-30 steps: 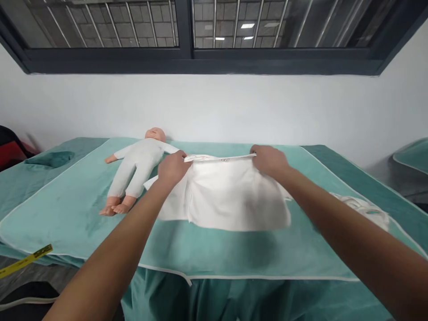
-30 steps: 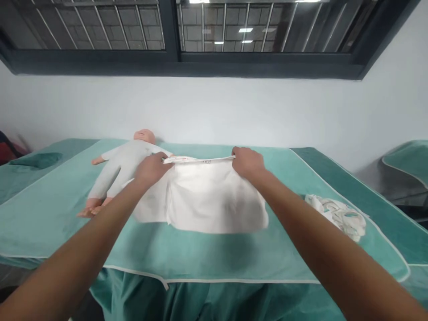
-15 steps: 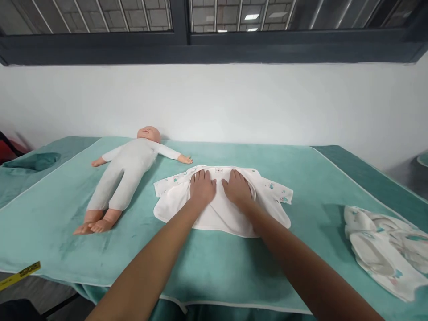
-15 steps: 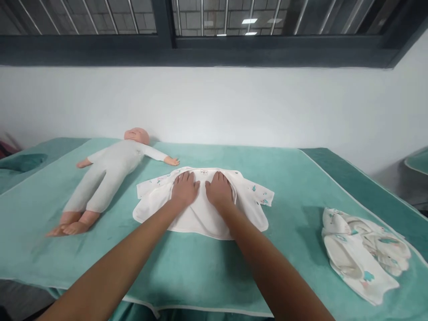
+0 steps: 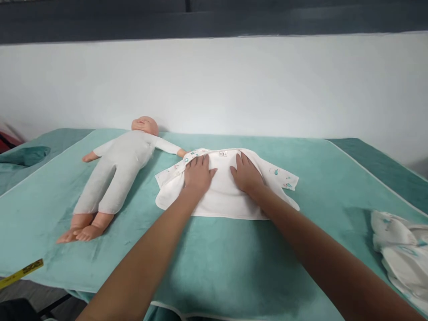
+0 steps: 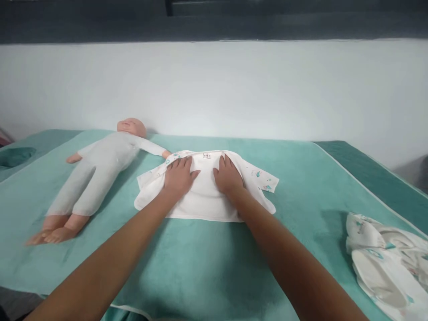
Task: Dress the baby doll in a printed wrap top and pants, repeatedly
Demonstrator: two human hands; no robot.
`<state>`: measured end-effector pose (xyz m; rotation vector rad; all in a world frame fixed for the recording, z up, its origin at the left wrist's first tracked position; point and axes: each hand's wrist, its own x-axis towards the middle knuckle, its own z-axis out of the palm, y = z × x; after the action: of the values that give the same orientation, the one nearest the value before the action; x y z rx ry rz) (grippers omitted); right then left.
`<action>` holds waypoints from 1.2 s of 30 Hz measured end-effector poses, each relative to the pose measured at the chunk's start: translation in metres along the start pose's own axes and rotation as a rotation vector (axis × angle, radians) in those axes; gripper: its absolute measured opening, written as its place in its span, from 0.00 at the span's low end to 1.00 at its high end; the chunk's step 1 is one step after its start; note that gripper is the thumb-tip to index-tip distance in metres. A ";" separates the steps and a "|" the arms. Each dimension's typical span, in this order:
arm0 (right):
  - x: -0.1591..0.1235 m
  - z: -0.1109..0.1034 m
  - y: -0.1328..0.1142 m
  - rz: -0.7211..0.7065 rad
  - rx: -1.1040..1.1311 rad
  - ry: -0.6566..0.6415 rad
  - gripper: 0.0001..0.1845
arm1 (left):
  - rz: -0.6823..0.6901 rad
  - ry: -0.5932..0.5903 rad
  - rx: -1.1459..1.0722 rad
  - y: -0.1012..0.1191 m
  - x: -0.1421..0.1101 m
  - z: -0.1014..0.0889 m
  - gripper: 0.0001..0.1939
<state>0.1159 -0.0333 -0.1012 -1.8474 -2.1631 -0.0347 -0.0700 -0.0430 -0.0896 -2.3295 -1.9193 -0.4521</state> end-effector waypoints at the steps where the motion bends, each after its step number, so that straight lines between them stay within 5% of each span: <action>1: 0.001 0.002 0.002 0.006 0.011 -0.015 0.33 | -0.025 -0.020 -0.010 0.000 0.001 0.002 0.29; 8: 0.008 0.011 0.005 0.036 0.040 -0.115 0.33 | -0.095 -0.122 -0.063 -0.003 0.006 0.014 0.27; 16: 0.004 0.006 0.000 -0.026 -0.009 -0.091 0.29 | -0.067 -0.098 -0.044 -0.002 0.001 0.011 0.26; 22: -0.007 0.001 -0.007 -0.212 -0.015 -0.118 0.26 | -0.035 -0.084 -0.028 -0.001 -0.021 0.007 0.26; 36: -0.060 -0.009 -0.019 -0.265 -0.035 -0.147 0.33 | -0.030 -0.093 -0.078 -0.004 -0.074 -0.008 0.27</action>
<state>0.1068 -0.0962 -0.1032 -1.6133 -2.5114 0.0080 -0.0875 -0.1137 -0.1033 -2.4138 -2.0153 -0.4367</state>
